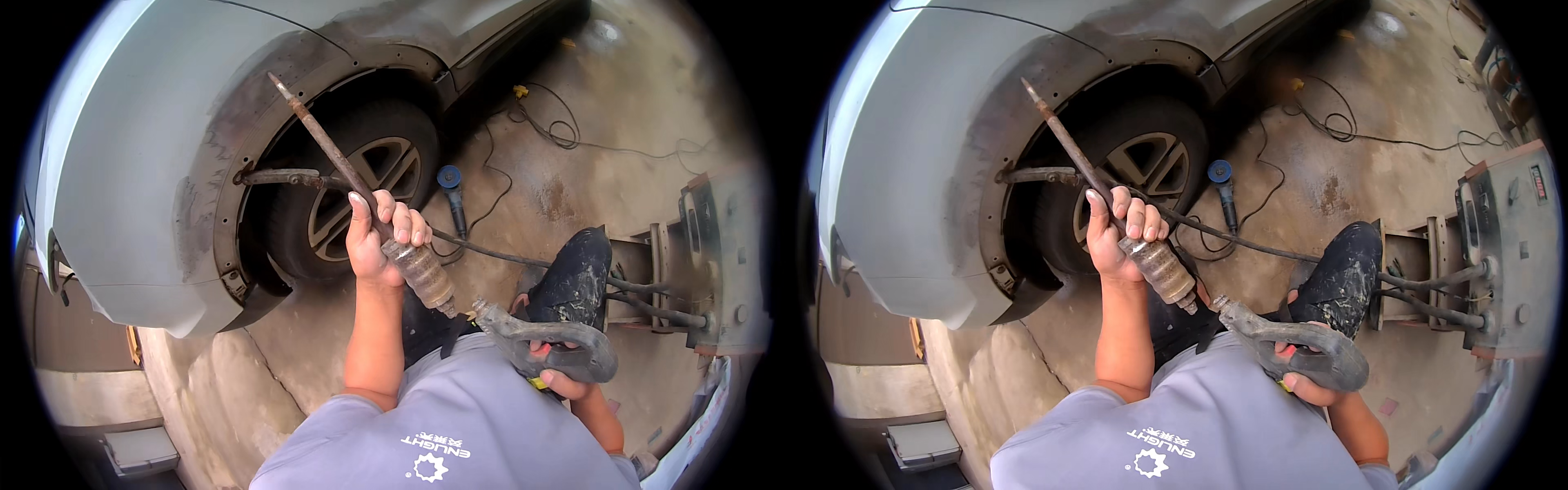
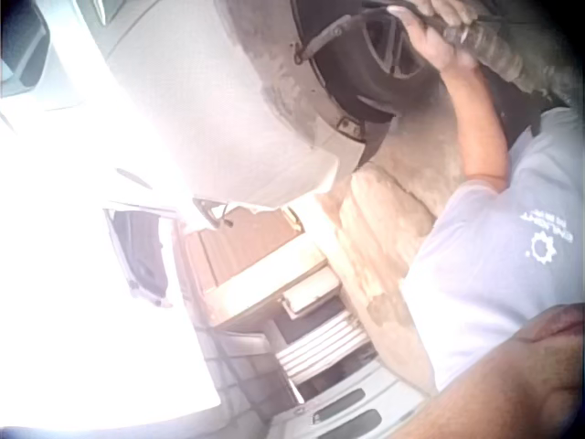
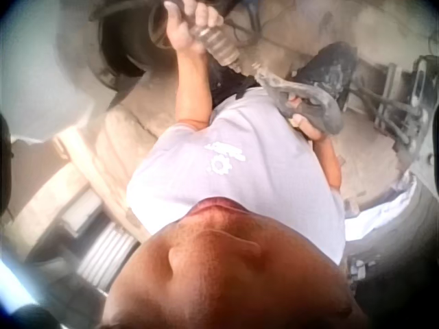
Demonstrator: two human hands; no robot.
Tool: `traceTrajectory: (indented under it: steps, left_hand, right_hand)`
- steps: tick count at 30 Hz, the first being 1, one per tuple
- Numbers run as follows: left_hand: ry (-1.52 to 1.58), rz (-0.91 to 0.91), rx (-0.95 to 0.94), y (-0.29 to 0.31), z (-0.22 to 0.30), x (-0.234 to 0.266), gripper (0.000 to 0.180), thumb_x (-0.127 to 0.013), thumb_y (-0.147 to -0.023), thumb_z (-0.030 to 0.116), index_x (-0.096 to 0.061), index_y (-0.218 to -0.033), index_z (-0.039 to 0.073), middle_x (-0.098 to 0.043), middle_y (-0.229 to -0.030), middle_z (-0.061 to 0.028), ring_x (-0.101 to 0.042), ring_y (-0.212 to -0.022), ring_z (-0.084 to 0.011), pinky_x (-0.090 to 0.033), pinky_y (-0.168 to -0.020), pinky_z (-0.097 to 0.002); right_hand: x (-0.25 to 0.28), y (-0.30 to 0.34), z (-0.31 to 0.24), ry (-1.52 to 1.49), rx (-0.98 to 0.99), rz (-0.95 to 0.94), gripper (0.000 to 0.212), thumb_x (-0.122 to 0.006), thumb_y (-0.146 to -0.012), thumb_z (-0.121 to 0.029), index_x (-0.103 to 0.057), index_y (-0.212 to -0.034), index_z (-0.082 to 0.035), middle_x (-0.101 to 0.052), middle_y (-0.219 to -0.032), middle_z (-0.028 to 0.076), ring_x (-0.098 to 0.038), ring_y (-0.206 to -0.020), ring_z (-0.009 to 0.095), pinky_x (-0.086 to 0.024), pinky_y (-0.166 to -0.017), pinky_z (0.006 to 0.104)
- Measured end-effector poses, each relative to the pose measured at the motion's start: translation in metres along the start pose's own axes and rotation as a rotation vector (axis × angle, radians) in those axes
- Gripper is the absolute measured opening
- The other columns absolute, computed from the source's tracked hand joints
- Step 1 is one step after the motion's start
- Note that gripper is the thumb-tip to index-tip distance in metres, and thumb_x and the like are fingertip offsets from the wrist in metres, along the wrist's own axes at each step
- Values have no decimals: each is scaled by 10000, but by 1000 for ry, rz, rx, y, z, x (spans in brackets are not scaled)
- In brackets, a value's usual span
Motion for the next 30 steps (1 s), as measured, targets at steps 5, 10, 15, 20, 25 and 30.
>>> traceTrajectory:
  steps: [5, 10, 15, 20, 25, 30]
  left_hand:
    - [-12, 11, 22, -2, -5, -10, 488, -388, -1101, 531, -468, -838, 128, -516, -660, -35, -516, -670, -231, -453, -696, -390]
    - [12, 11, 13, -7, -8, -24, 476, -404, -1098, 520, -460, -842, 122, -526, -699, -39, -525, -716, -239, -460, -732, -394]
    - [54, 50, 10, -16, -11, -24, 537, -373, -1086, 578, -507, -849, 115, -591, -700, -85, -564, -731, -297, -466, -736, -441]
    - [26, 70, -10, -15, -14, -33, 508, -386, -1093, 552, -499, -851, 119, -544, -706, -52, -541, -720, -262, -468, -719, -420]
    - [78, 94, 0, -14, -14, -38, 534, -389, -1085, 571, -520, -828, 122, -565, -680, -61, -561, -689, -277, -474, -710, -431]
    - [66, 113, -12, -15, -11, -40, 534, -387, -1086, 570, -512, -821, 124, -558, -664, -56, -560, -682, -276, -473, -707, -426]
  right_hand:
    - [2, -2, -12, 72, 2, -17, 633, -637, -776, -8, -487, -1382, -111, -593, -1186, 162, -567, -1158, 297, -429, -1058, 521]
    - [-1, -5, -23, 73, -1, 149, 293, -707, -753, -67, -652, -1028, 18, -665, -1005, 152, -662, -957, 300, -517, -928, 439]
    - [0, 1, -20, 79, 71, 173, 371, -707, -730, -51, -660, -1083, 52, -668, -1000, 165, -663, -937, 300, -523, -906, 417]
    - [-8, -1, -24, -14, 153, 317, 476, -719, -728, -81, -621, -1159, 97, -667, -1057, 185, -660, -948, 264, -530, -864, 379]
    - [-6, 13, -29, 186, 80, 253, 556, -742, -731, -131, -583, -1211, 99, -678, -1049, 187, -661, -951, 257, -537, -815, 360]
    - [-9, 6, -38, 222, 30, 257, 522, -758, -740, -179, -611, -1173, 73, -700, -996, 165, -670, -953, 257, -550, -792, 358]
Point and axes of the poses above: each hand's wrist, its own y-axis away from the middle knuckle, its own x-axis out of the back of the hand, z = x × y, the point moved 3 cm from there along -y, towards the middle knuckle
